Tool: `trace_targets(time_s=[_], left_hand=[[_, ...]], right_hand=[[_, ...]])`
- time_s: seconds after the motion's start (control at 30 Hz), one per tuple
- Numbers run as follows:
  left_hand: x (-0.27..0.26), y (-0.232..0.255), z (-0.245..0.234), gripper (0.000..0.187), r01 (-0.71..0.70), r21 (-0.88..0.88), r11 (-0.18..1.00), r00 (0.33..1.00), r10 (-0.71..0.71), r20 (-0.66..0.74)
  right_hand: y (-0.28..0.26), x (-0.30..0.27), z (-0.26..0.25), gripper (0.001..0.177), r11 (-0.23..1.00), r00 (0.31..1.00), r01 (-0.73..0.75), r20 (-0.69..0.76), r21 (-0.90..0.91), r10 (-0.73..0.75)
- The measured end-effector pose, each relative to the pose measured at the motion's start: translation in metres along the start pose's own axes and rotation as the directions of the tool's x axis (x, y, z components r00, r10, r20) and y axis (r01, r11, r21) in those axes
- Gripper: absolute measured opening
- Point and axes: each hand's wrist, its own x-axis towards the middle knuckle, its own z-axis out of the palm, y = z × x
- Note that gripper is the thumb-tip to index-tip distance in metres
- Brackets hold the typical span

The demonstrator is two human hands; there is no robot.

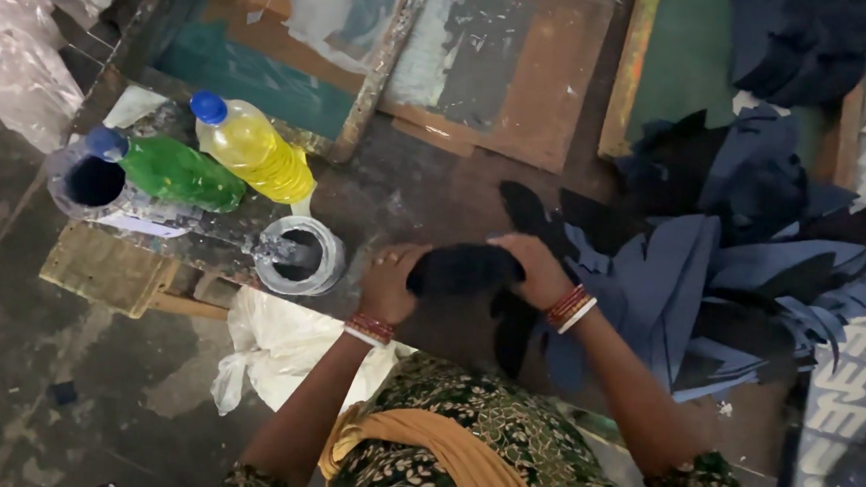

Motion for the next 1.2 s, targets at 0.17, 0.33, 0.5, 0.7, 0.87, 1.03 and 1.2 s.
trace_targets(time_s=[0.17, 0.33, 0.5, 0.7, 0.87, 1.03, 1.2], left_hand=[[-0.037, -0.018, 0.019, 0.088, 0.047, -0.089, 0.995, 0.996, -0.053, -0.075], [0.019, 0.003, 0.009, 0.112, 0.157, -0.094, 0.983, 0.974, -0.17, -0.149], [0.035, -0.005, -0.013, 0.11, 0.108, 0.018, 0.994, 0.994, -0.108, 0.019], [0.028, -0.018, 0.011, 0.078, -0.05, 0.19, 0.98, 0.996, 0.035, 0.085], [0.008, -0.007, -0.004, 0.076, 0.002, 0.097, 0.995, 0.998, -0.008, 0.069], [0.011, 0.006, 0.01, 0.079, 0.087, -0.046, 0.995, 0.991, -0.091, -0.093], [0.035, 0.012, -0.004, 0.07, 0.204, 0.043, 0.978, 0.979, -0.204, 0.004]], right_hand=[[-0.005, -0.011, 0.006, 0.081, 0.996, 0.991, -0.034, -0.13, 0.083, 0.045], [0.009, 0.011, 0.054, 0.083, 0.984, 0.917, -0.17, -0.374, -0.049, 0.14], [-0.019, 0.024, 0.013, 0.062, 0.952, 0.896, -0.293, -0.374, -0.092, 0.239], [0.024, 0.015, 0.035, 0.062, 0.909, 0.967, -0.247, -0.143, -0.336, 0.21], [0.012, -0.007, 0.043, 0.064, 0.918, 0.948, -0.279, -0.233, -0.282, 0.217], [0.001, 0.006, 0.045, 0.078, 0.958, 0.916, -0.184, -0.391, -0.222, 0.085], [-0.025, 0.036, 0.031, 0.069, 0.906, 0.896, -0.393, -0.285, -0.156, 0.34]])
